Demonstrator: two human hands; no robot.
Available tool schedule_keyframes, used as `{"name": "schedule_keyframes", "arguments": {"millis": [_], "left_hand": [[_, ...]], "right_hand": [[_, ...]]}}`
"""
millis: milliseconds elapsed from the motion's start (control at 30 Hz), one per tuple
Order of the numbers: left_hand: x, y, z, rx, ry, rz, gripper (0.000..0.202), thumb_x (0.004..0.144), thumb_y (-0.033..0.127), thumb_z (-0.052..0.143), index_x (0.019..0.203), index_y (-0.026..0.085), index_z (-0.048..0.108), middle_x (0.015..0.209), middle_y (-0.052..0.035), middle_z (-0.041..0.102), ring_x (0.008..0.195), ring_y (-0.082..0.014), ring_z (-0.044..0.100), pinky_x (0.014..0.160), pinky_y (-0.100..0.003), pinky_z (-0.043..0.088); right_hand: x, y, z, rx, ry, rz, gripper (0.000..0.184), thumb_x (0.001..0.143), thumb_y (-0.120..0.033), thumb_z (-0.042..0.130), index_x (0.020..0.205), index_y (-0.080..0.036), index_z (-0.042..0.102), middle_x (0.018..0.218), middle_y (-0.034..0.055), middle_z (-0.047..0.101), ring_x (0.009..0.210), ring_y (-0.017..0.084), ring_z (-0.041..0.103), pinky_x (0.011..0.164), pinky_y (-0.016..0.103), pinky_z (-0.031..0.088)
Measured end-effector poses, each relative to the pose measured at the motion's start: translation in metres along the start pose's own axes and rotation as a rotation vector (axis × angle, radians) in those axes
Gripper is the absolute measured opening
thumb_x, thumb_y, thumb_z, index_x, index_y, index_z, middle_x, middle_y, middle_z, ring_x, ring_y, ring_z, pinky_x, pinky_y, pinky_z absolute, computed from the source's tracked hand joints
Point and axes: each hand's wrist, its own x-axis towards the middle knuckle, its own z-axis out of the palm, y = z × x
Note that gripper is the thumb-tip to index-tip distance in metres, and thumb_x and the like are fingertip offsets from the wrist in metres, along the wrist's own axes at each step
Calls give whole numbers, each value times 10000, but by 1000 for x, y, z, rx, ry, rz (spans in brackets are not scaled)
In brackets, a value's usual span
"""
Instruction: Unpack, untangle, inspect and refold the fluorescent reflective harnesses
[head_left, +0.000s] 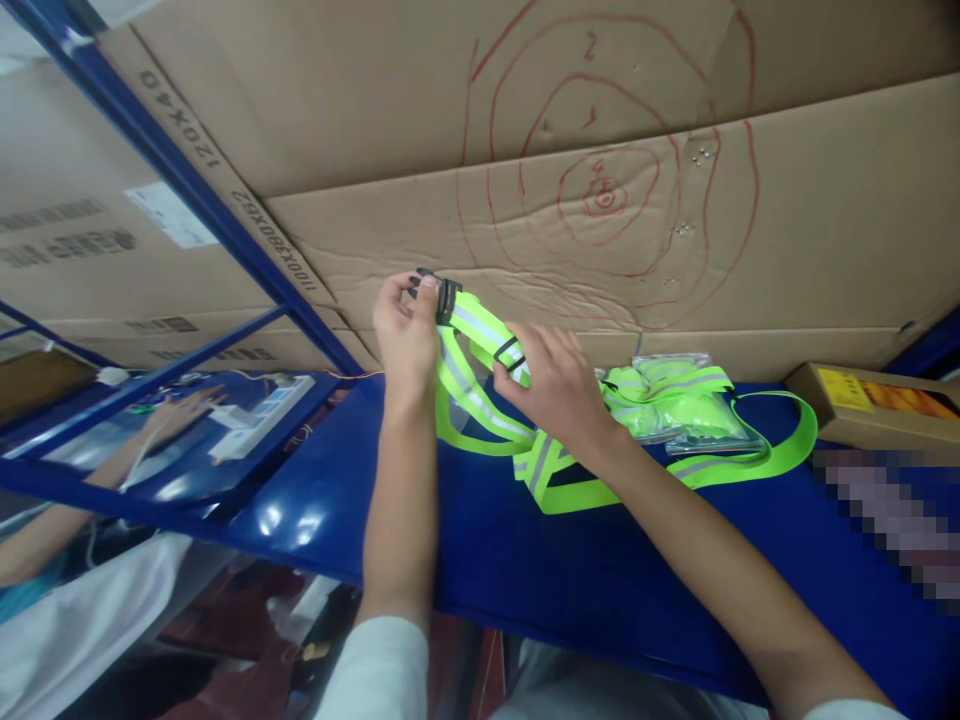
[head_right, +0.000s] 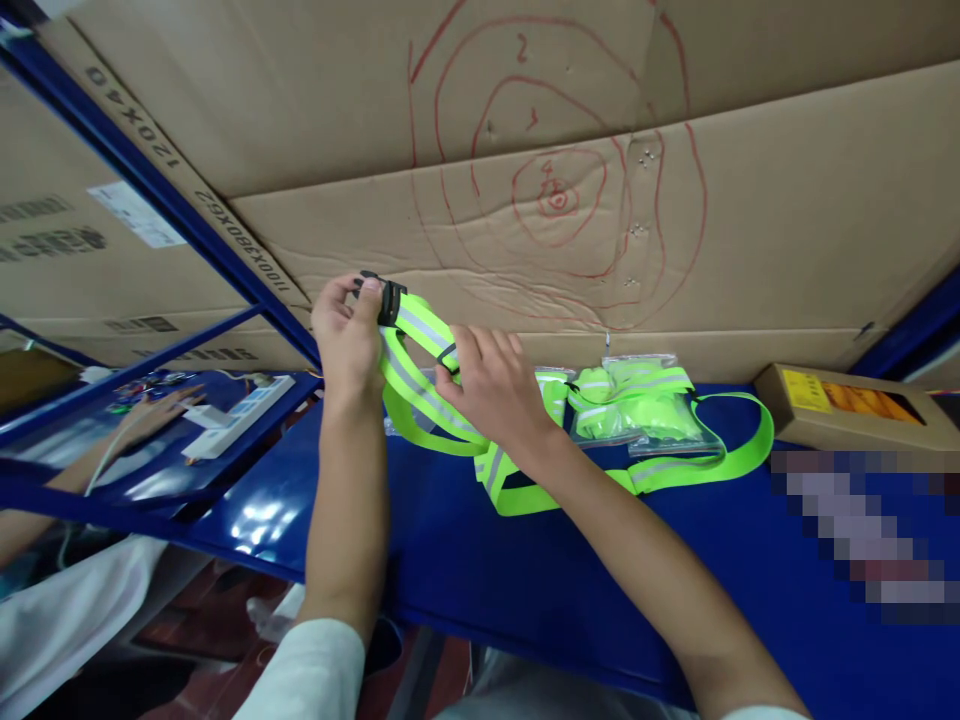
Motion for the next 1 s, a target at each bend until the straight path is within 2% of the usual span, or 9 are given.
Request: {"name": "schedule_keyframes", "arguments": {"millis": [167, 333, 400, 533, 700, 800, 900, 933, 1000], "left_hand": [[3, -14, 2, 46, 34, 7, 408, 820, 514, 837, 875, 204, 577, 713, 26, 633, 541, -82, 543, 501, -197, 398], [-2, -9, 6, 167, 12, 68, 342, 866, 466, 812, 908, 200, 601, 707, 35, 612, 543, -75, 524, 513, -192, 371], [0, -6, 0, 198, 46, 133, 349, 866, 474, 815, 937, 201, 609, 786, 20, 640, 633, -90, 583, 567, -192, 414], [13, -9, -23, 247, 212, 268, 318, 904, 462, 780, 954, 206, 598, 899, 3, 636, 825, -122, 634, 716, -209, 479], [27, -30, -40, 235, 187, 194, 357, 880, 489, 804, 936, 215, 583, 766, 40, 544, 681, -103, 554, 655, -213, 430], [25, -32, -35, 190, 142, 171, 467, 842, 606, 810, 971, 223, 576, 717, 63, 492, 627, -93, 496, 598, -222, 365], [20, -20, -27, 134, 93, 187, 487, 842, 632, 799, 985, 226, 572, 716, 68, 480, 608, -82, 442, 584, -233, 331], [18, -14, -25, 116, 75, 198, 467, 857, 607, 800, 992, 222, 573, 730, 68, 487, 614, -76, 432, 590, -230, 329], [15, -1, -25, 84, 41, 230, 404, 898, 520, 801, 1012, 207, 573, 771, 68, 499, 645, -59, 427, 616, -212, 333]], "right_hand": [[-2, 6, 10, -62, -45, -8, 373, 1022, -296, 497, 1309, -96, 627, 1235, 196, 716, 1118, 347, 632, 997, 479, 452], [0, 16, 5, -95, -109, -5, 374, 982, -274, 549, 1293, -79, 618, 1208, 195, 708, 1118, 361, 624, 974, 476, 433], [1, 20, -1, -106, -164, 22, 367, 945, -260, 600, 1274, -99, 618, 1208, 191, 711, 1124, 368, 624, 965, 474, 428], [2, 20, -12, -57, -314, 57, 329, 902, -226, 647, 1215, -130, 613, 1184, 170, 733, 1128, 353, 648, 958, 447, 435], [2, 17, -24, 11, -407, 26, 328, 901, -208, 664, 1218, -147, 603, 1178, 152, 738, 1142, 339, 656, 966, 441, 445], [2, 27, -34, 164, -507, 16, 348, 910, -202, 685, 1251, -190, 616, 1156, 95, 746, 1118, 298, 669, 962, 424, 459], [7, 44, -49, 490, -679, 41, 289, 939, -279, 681, 1223, -225, 665, 1121, 46, 761, 1049, 230, 705, 871, 350, 509], [9, 50, -55, 580, -685, 62, 268, 959, -315, 661, 1210, -223, 677, 1112, 46, 767, 1023, 216, 716, 837, 333, 523], [12, 61, -67, 645, -595, 104, 249, 984, -352, 624, 1179, -216, 695, 1080, 54, 776, 982, 209, 724, 804, 329, 540]]}}
